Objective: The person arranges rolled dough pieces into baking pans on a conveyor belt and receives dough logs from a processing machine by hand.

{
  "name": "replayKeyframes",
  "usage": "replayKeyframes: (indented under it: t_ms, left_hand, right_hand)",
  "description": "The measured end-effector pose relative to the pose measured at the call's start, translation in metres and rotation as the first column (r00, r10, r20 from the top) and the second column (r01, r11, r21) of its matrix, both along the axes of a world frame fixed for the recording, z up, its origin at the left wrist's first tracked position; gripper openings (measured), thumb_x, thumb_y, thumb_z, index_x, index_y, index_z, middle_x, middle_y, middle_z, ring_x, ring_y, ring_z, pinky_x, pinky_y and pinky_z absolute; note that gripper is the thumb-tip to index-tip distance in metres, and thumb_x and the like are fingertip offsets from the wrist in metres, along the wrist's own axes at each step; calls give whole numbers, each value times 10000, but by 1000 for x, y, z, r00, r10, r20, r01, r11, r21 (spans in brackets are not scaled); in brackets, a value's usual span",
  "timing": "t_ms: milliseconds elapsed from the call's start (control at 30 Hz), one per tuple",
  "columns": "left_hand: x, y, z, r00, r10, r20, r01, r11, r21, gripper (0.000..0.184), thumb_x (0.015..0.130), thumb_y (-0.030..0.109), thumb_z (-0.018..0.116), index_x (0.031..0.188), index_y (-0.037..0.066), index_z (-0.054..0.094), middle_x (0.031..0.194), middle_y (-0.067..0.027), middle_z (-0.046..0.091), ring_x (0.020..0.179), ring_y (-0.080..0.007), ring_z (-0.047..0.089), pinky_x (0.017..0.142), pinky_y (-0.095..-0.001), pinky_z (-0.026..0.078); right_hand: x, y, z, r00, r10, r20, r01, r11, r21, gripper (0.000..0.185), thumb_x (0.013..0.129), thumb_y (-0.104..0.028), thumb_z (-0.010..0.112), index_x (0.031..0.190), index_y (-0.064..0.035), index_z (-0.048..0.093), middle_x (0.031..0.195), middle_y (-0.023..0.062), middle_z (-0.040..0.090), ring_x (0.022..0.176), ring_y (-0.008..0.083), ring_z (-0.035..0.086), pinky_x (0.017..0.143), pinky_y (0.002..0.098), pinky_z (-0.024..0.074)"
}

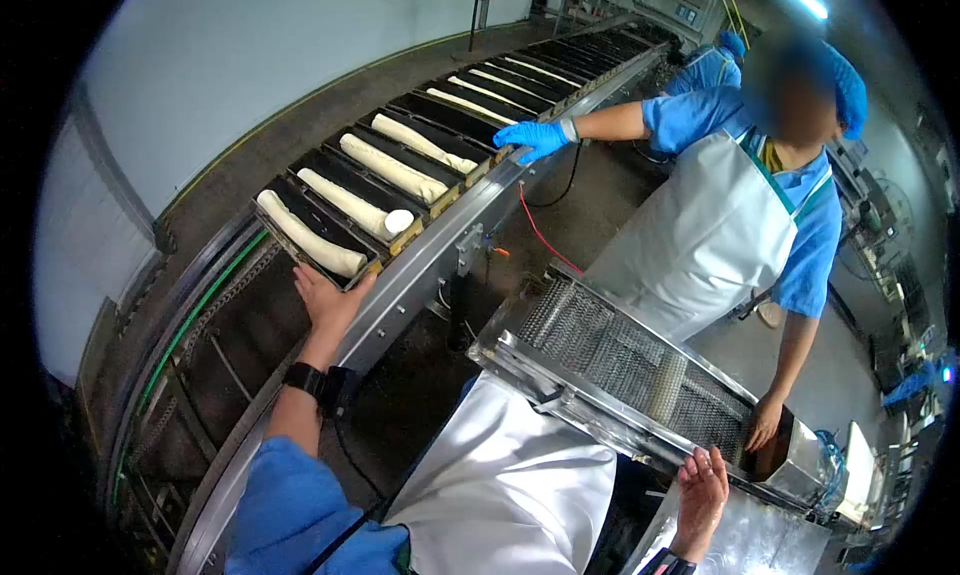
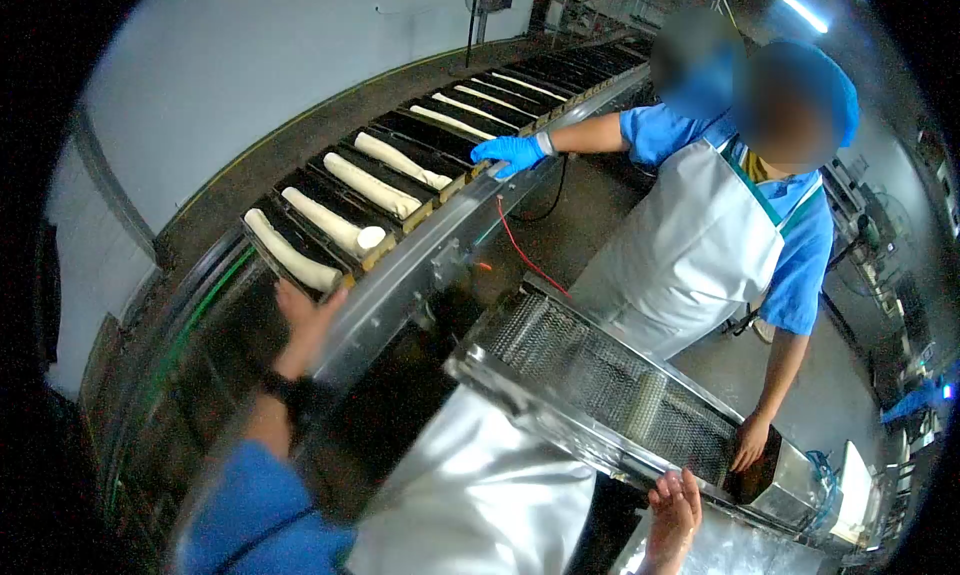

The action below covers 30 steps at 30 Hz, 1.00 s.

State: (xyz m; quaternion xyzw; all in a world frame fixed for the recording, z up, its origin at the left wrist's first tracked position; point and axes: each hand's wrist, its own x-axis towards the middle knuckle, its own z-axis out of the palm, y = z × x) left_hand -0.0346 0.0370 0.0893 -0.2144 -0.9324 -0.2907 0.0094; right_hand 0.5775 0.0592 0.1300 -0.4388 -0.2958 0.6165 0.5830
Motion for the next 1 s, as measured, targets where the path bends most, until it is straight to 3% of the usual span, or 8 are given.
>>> replayKeyframes:
  t_ms: [100,167,233,500,667,800,867,1000]
  left_hand:
    - [-12,3,14,932,-173,-319,288,888,358,1025,719,149,785,1469,-88,129,1511,-305,181,1427,-409,174,1175,-420,168]
    - [-18,21,42,932,-243,-270,350,797,491,907,735,31,699,1482,-43,189,1505,-262,241,1418,-341,244,1159,-384,195]
    - [-20,51,66,831,-503,238,66,514,855,902,746,63,682,1490,-41,184,1512,-259,243,1406,-335,260,1138,-371,215]
    - [-48,118,49,886,56,460,-234,911,340,907,766,157,688,1475,-24,150,1448,-358,127,1336,-443,279,1070,-467,341]
    - [-114,113,-51,884,-139,446,-108,868,485,774,808,71,575,1466,-37,181,1400,-311,286,1257,-423,404,1038,-477,393]
    - [-111,104,-56,859,-220,462,-200,688,698,707,829,34,486,1486,-17,228,1353,-259,435,1198,-387,485,1011,-428,395]
    - [-68,65,24,854,-140,500,-381,484,787,700,841,21,494,1499,19,255,1393,-222,426,1211,-345,484,1012,-385,381]
    - [-81,55,-6,932,-236,277,-151,442,884,746,840,38,562,1507,26,227,1476,-219,330,1293,-322,413,1057,-357,326]
  right_hand:
    - [1,-11,6,993,-52,106,57,997,-44,378,906,-93,588,1266,4,524,1122,166,656,970,222,666,783,317,556]
    - [-10,-18,17,990,-62,124,65,998,-23,366,905,-93,587,1255,4,536,1101,158,663,950,214,666,764,310,556]
    - [-12,-22,13,990,-100,99,104,994,-37,369,904,-94,586,1256,3,535,1067,146,667,926,207,663,757,315,553]
    - [-23,-52,-7,994,-58,90,66,994,-92,339,899,-116,596,1217,-14,541,1047,136,666,928,233,663,765,335,549]
    - [-13,-71,-44,995,-86,43,89,994,-65,326,905,-129,581,1213,-30,540,1014,129,675,907,223,669,764,335,549]
    - [5,-63,-64,997,-63,42,65,997,-49,318,909,-128,575,1208,-26,544,1017,128,674,907,219,665,764,331,548]
    - [-19,-88,-50,992,-114,50,116,992,-45,314,911,-140,581,1200,-21,552,1020,124,673,900,215,666,763,327,548]
    - [-26,-93,-48,993,-100,55,100,995,-3,312,916,-139,586,1199,-10,559,1024,131,669,919,215,657,773,317,544]
